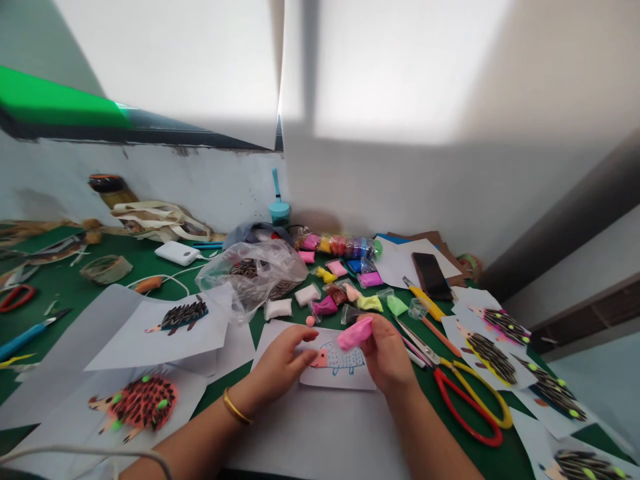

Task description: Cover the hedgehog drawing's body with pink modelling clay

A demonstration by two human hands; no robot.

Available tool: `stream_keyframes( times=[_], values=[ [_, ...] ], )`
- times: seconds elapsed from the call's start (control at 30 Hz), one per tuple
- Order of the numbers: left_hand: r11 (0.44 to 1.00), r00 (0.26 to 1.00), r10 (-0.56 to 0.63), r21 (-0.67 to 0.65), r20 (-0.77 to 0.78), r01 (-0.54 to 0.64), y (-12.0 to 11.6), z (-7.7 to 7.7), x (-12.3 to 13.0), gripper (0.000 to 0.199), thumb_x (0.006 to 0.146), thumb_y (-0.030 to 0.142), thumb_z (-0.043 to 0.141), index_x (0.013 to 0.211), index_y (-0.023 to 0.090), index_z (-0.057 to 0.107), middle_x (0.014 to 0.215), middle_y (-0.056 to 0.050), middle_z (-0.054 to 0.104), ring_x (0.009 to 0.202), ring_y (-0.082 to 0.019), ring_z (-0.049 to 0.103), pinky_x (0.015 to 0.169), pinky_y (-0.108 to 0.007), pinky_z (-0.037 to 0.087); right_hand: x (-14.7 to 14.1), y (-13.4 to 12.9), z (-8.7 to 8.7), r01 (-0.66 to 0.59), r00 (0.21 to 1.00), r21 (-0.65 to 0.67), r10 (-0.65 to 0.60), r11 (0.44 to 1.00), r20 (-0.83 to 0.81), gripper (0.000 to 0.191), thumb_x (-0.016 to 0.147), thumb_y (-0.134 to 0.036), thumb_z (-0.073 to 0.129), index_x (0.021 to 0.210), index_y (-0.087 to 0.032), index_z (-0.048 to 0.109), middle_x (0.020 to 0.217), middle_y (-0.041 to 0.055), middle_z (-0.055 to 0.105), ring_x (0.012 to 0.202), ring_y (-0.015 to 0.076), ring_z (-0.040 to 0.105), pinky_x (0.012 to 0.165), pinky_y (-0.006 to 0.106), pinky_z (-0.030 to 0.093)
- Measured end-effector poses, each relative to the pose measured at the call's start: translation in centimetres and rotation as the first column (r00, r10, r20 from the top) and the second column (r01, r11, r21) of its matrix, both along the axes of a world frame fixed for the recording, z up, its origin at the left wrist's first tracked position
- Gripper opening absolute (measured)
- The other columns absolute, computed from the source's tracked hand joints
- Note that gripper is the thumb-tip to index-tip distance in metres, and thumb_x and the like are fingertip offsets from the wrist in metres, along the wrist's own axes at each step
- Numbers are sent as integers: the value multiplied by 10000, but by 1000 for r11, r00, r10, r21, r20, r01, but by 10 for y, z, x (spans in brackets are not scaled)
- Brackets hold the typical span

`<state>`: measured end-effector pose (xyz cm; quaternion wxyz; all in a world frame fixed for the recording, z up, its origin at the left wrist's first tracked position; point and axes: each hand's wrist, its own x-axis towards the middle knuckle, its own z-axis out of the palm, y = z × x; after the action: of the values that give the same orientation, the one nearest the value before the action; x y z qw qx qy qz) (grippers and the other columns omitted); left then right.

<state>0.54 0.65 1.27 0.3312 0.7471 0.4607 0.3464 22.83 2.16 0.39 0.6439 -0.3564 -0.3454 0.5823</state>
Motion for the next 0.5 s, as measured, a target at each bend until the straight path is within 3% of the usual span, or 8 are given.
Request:
stream_keyframes(
  times=[0.13, 0.2, 0.4, 0.5],
  values=[
    [985, 936, -134, 57, -325, 161, -2, -1, -1, 810, 637, 369, 838, 1361, 259, 491, 1318, -90, 591, 1254, -318, 480, 1053, -475, 343, 10, 10, -1, 102, 963, -136, -133, 985, -236, 257, 760, -432, 765, 752, -209, 637, 633, -63, 591, 513, 58, 500, 494, 169, 471],
    [982, 902, -159, 27, -402, 186, -1, -1, -2, 911, 612, 366, 854, 1412, 267, 430, 1351, -98, 572, 1280, -325, 465, 1052, -484, 340, 11, 13, -1, 108, 941, -186, -161, 977, -297, 251, 746, -401, 785, 761, -206, 628, 624, -73, 588, 493, 45, 493, 464, 149, 459],
    [986, 877, -136, 22, -460, 165, 6, -1, -12, 910, 612, 313, 855, 1411, 251, 422, 1336, -123, 585, 1249, -321, 511, 1023, -485, 360, 2, 10, 0, 37, 967, -214, -89, 976, -239, 287, 753, -385, 781, 954, -215, 666, 681, -55, 619, 502, 42, 506, 440, 133, 455],
    [989, 920, -83, 79, -382, 123, 7, 0, -14, 757, 638, 297, 838, 1322, 250, 517, 1295, -102, 612, 1195, -316, 549, 998, -483, 387, -5, 6, 0, -3, 984, -217, -36, 976, -176, 321, 754, -397, 778, 999, -226, 661, 730, -36, 654, 532, 54, 539, 472, 144, 473]
  ],
)
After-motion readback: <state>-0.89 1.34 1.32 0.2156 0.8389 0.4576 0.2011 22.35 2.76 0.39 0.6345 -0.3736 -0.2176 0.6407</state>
